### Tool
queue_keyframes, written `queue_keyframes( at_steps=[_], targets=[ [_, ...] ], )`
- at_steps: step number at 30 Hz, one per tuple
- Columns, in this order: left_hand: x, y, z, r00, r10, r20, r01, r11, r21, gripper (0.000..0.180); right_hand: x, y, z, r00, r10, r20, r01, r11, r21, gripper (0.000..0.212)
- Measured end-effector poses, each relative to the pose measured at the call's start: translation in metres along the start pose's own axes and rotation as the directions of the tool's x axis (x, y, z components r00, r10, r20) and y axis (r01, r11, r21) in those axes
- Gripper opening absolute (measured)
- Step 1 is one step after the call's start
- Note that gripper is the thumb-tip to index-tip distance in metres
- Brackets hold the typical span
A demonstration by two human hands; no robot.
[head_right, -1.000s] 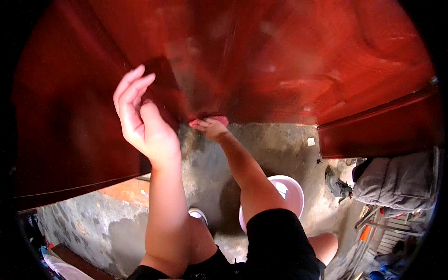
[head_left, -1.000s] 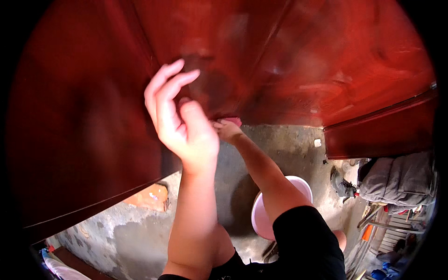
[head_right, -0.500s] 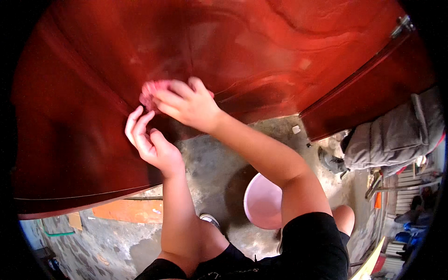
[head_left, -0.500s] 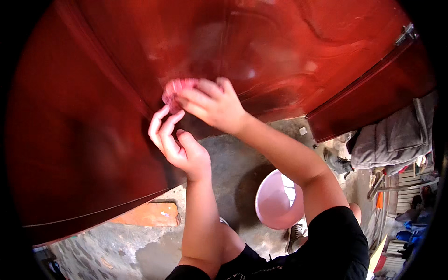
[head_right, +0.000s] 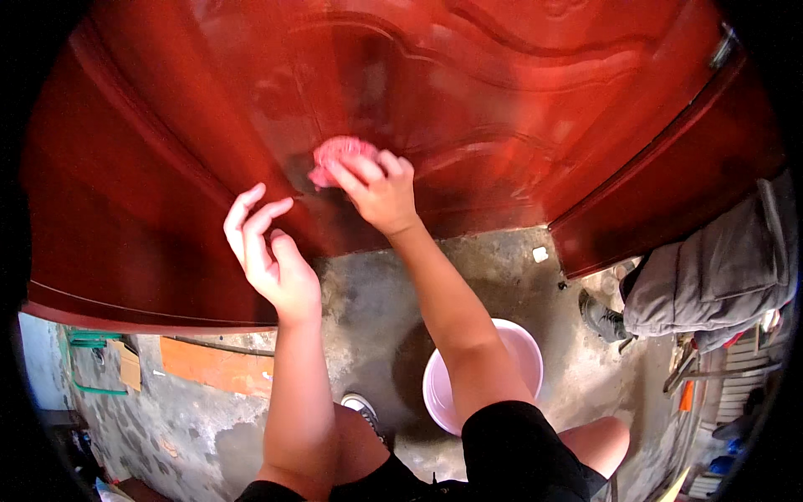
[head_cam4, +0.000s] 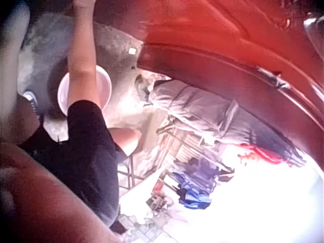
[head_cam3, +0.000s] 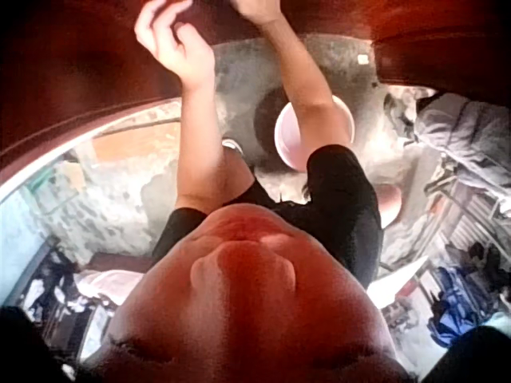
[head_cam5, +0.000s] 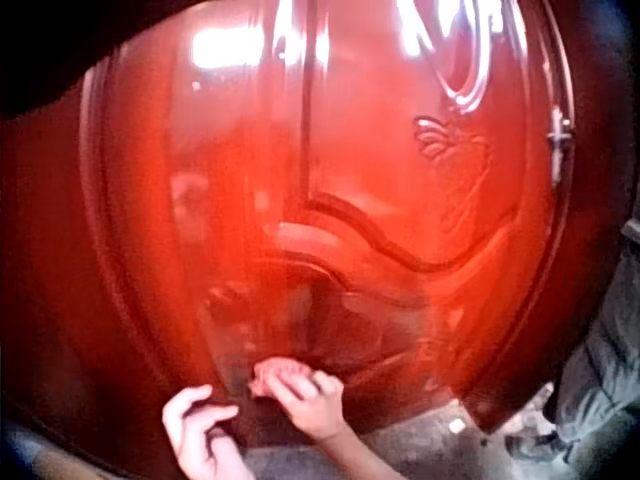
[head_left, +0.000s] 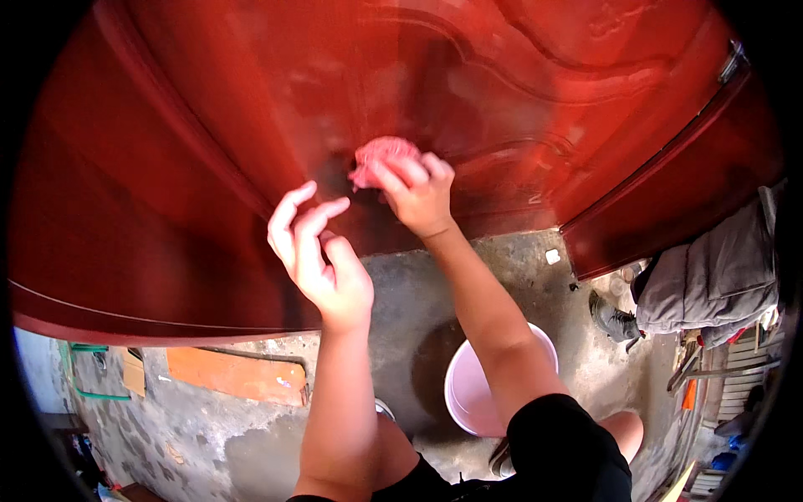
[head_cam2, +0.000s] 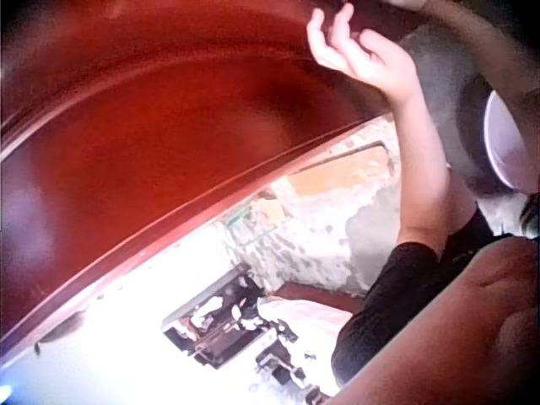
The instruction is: The person wipes the exterior surface of a large wooden wardrobe with a pink cloth, dipping the cloth into a basin of water to rinse it several times.
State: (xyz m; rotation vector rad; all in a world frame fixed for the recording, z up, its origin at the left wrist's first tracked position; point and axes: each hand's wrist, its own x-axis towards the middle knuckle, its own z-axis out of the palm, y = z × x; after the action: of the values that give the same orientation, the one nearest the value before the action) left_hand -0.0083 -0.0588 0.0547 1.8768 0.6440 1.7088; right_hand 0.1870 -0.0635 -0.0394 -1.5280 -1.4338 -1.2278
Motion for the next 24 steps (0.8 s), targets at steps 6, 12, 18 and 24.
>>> queue_keyframes(
  at_steps=[6, 12, 18, 24],
  targets=[
    [-0.011, -0.016, 0.026, 0.998, -0.055, 0.024, 0.056, 0.997, -0.046, 0.035, 0.017, 0.040, -0.048, 0.995, 0.051, 0.089, -0.050, 0.999, -0.013, 0.048],
    [-0.047, -0.021, 0.067, 0.900, -0.218, 0.377, 0.317, 0.922, -0.222, 0.026, 0.072, 0.089, -0.137, 0.725, 0.683, -0.088, -0.569, 0.666, 0.483, 0.044],
    [-0.134, 0.063, 0.112, 0.204, -0.310, 0.929, 0.918, 0.390, -0.072, 0.043, -0.062, 0.066, -0.266, 0.110, 0.848, 0.519, -0.400, -0.441, 0.804, 0.043],
    [-0.298, 0.051, 0.094, -0.314, -0.199, 0.928, 0.940, 0.072, 0.333, 0.054, -0.194, 0.002, -0.331, -0.166, 0.805, 0.570, -0.859, -0.402, 0.318, 0.052]
  ],
)
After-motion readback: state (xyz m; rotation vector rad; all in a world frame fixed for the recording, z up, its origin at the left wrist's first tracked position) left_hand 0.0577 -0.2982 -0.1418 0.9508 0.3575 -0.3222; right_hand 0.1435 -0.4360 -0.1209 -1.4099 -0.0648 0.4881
